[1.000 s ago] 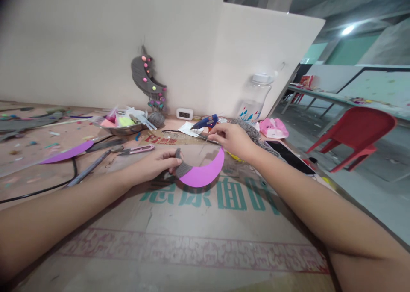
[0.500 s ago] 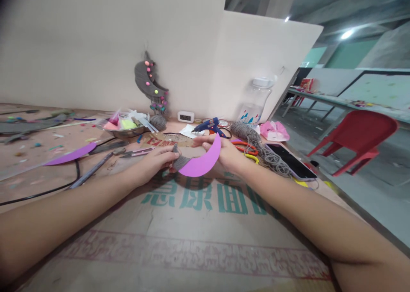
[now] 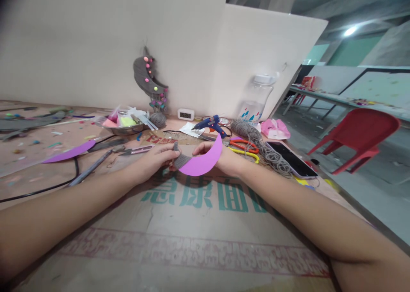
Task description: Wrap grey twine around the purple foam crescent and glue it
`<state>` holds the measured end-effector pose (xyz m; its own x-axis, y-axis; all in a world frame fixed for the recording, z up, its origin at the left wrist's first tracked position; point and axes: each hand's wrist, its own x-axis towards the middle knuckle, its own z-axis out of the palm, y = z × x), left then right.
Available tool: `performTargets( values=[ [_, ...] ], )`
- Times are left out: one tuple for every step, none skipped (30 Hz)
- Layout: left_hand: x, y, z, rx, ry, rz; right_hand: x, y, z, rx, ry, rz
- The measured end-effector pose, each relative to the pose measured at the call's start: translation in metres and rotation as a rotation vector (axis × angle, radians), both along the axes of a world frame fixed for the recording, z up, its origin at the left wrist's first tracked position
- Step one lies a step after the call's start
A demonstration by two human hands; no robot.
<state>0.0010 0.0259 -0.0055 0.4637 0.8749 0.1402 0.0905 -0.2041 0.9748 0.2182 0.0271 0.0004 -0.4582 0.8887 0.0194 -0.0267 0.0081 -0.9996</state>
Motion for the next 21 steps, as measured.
performTargets(
  values=[
    [0.000,0.000,0.000,-0.003,-0.002,0.001,0.000,-0.001,0.001,0.017,-0.009,-0.024],
    [0.000,0.000,0.000,-0.003,-0.001,-0.002,-0.001,-0.001,0.003,0.035,-0.022,-0.049],
    [0.000,0.000,0.000,-0.001,0.000,-0.009,-0.001,-0.001,0.004,0.051,-0.036,-0.066],
    [0.000,0.000,0.000,0.001,0.001,-0.015,-0.001,-0.001,0.004,0.059,-0.049,-0.073],
    [0.000,-0.001,0.001,0.001,0.001,-0.022,-0.001,-0.001,0.003,0.056,-0.059,-0.074],
    [0.001,-0.002,0.002,-0.001,0.003,-0.027,-0.001,-0.001,0.002,0.047,-0.073,-0.071],
    [0.001,-0.002,0.003,-0.005,0.005,-0.029,0.000,0.000,0.000,0.041,-0.096,-0.067],
    [0.001,-0.003,0.003,-0.010,0.007,-0.028,0.000,0.001,-0.002,0.043,-0.121,-0.068],
    [0.001,-0.003,0.004,-0.015,0.006,-0.023,0.001,0.001,-0.003,0.052,-0.145,-0.071],
    [0.001,-0.003,0.004,-0.020,0.000,-0.012,0.001,0.001,-0.004,0.064,-0.165,-0.063],
    [0.002,-0.003,0.004,-0.025,-0.014,0.011,0.001,0.001,-0.004,0.075,-0.173,-0.041],
    [0.002,-0.002,0.004,-0.028,-0.033,0.046,0.001,0.000,-0.003,0.080,-0.159,-0.013],
    [0.002,-0.001,0.003,-0.032,-0.054,0.090,0.001,0.000,-0.002,0.073,-0.118,0.008],
    [0.003,0.001,0.002,-0.033,-0.075,0.137,0.001,-0.001,0.000,0.059,-0.061,0.022],
    [0.003,0.002,0.001,-0.030,-0.090,0.182,0.000,-0.002,0.002,0.044,0.008,0.021],
    [0.003,0.004,0.000,-0.020,-0.097,0.217,0.000,-0.003,0.004,0.032,0.080,0.005],
    [0.003,0.005,-0.001,-0.005,-0.100,0.241,-0.001,-0.003,0.006,0.029,0.136,-0.017],
    [0.003,0.006,-0.003,0.015,-0.100,0.257,-0.001,-0.003,0.007,0.036,0.165,-0.035],
    [0.002,0.007,-0.004,0.037,-0.097,0.269,-0.001,-0.003,0.007,0.051,0.166,-0.045],
    [0.002,0.008,-0.005,0.059,-0.086,0.274,-0.001,-0.004,0.006,0.069,0.140,-0.053],
    [0.002,0.008,-0.005,0.078,-0.067,0.273,-0.001,-0.004,0.005,0.084,0.093,-0.057]
  ],
)
